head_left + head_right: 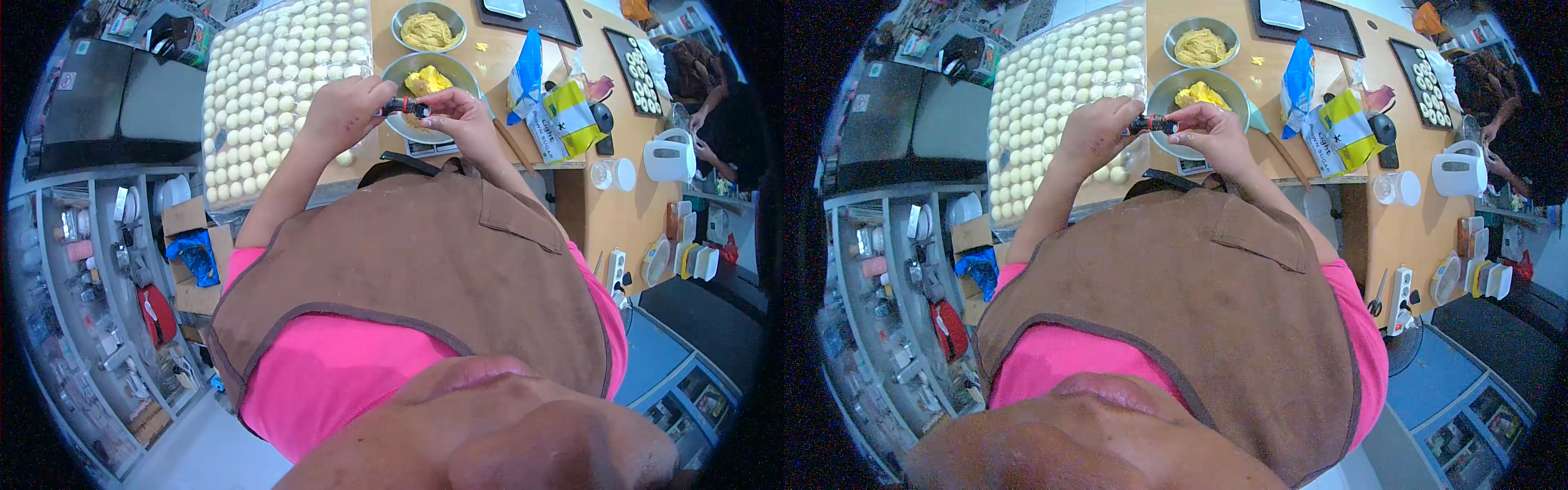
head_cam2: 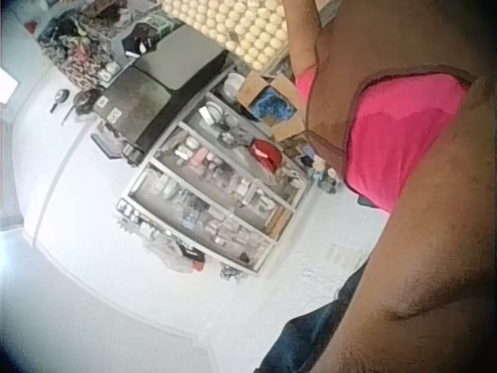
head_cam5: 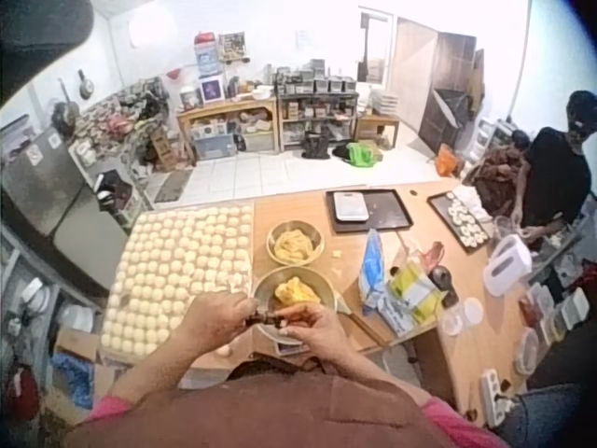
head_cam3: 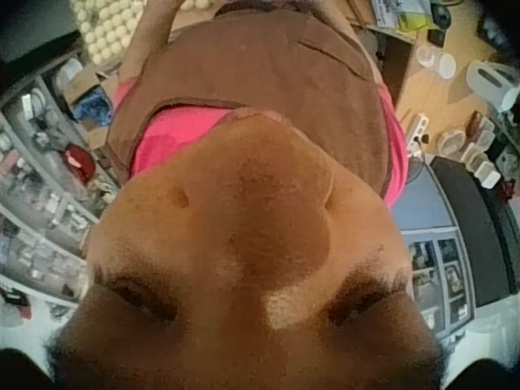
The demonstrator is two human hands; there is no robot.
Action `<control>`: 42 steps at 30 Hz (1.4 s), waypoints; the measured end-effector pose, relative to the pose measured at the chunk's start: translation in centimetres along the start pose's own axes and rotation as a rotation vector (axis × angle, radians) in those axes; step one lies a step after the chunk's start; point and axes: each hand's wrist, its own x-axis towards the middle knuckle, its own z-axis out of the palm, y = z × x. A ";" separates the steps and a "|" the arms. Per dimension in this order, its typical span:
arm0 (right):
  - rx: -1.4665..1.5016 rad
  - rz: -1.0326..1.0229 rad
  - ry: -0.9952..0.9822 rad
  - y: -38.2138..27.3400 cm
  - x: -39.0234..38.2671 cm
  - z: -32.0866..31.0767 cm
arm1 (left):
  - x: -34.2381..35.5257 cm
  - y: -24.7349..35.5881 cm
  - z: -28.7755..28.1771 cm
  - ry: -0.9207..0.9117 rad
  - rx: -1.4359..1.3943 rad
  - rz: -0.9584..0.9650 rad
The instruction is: The person scrapes a yellow mixture from a bowl using a spatula, retrieves more of the mixture from a container in a box by hand, adds brown sugar from a bag to a bowl on a scale, and then pours liquid from a small bottle into the same bowl.
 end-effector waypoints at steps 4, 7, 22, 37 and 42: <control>0.000 0.001 -0.002 -0.1 0.2 0.1 | 0.1 -0.2 -0.1 -0.007 0.012 -0.002; 0.019 -0.007 0.006 0.0 0.2 0.2 | 0.1 -0.4 0.1 0.007 -0.003 0.012; 0.112 -0.009 0.022 -0.1 0.6 0.2 | -0.8 -0.3 2.1 0.029 -0.484 -0.291; -1.053 -0.404 0.090 4.5 5.3 -4.2 | -6.5 -3.0 4.0 0.367 -0.523 -0.546; -1.396 -0.860 0.027 -2.6 6.4 -3.1 | -6.8 -3.1 3.9 0.387 -0.472 -0.522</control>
